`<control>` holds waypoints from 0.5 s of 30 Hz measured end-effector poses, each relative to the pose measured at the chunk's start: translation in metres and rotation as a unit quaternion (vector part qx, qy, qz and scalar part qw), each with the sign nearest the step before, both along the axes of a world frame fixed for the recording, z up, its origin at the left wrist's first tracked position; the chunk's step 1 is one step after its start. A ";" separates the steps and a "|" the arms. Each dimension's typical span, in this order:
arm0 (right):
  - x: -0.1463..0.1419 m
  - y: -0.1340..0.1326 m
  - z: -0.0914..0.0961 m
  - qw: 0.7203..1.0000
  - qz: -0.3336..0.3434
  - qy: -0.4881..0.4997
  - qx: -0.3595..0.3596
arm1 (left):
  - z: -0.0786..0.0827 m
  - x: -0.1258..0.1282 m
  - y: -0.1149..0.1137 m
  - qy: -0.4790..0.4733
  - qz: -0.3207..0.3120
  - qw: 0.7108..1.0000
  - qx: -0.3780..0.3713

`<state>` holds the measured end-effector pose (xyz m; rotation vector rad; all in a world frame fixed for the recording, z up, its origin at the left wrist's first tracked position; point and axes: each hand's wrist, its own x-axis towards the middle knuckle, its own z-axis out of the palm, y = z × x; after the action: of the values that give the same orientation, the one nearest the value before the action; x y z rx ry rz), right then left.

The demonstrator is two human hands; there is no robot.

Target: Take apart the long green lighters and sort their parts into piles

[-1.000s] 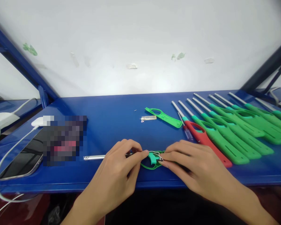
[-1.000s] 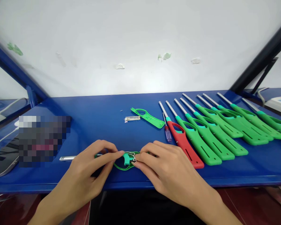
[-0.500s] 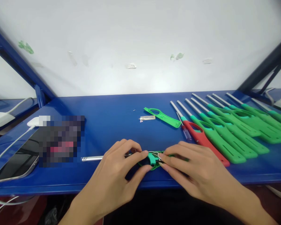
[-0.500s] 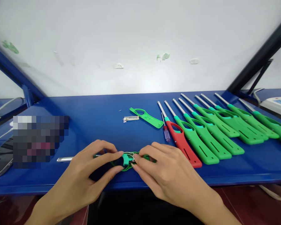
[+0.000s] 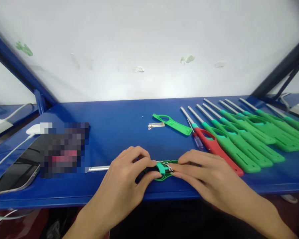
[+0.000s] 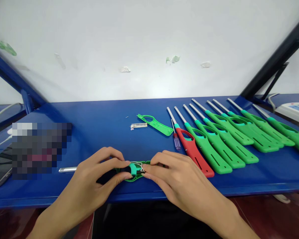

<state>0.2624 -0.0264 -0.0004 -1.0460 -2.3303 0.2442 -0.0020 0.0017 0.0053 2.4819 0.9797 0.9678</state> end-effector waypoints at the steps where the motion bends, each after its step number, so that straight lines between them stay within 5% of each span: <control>1: 0.000 0.000 0.000 1.000 0.000 0.000 0.001 | 0.000 0.000 0.000 0.002 0.004 1.000 -0.001; 15: -0.002 0.000 0.000 1.000 -0.015 0.008 0.019 | -0.003 0.000 -0.002 0.010 0.007 0.999 0.048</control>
<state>0.2606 -0.0268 -0.0007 -1.0557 -2.2938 0.1943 -0.0017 -0.0005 0.0028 2.5704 0.9811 1.0197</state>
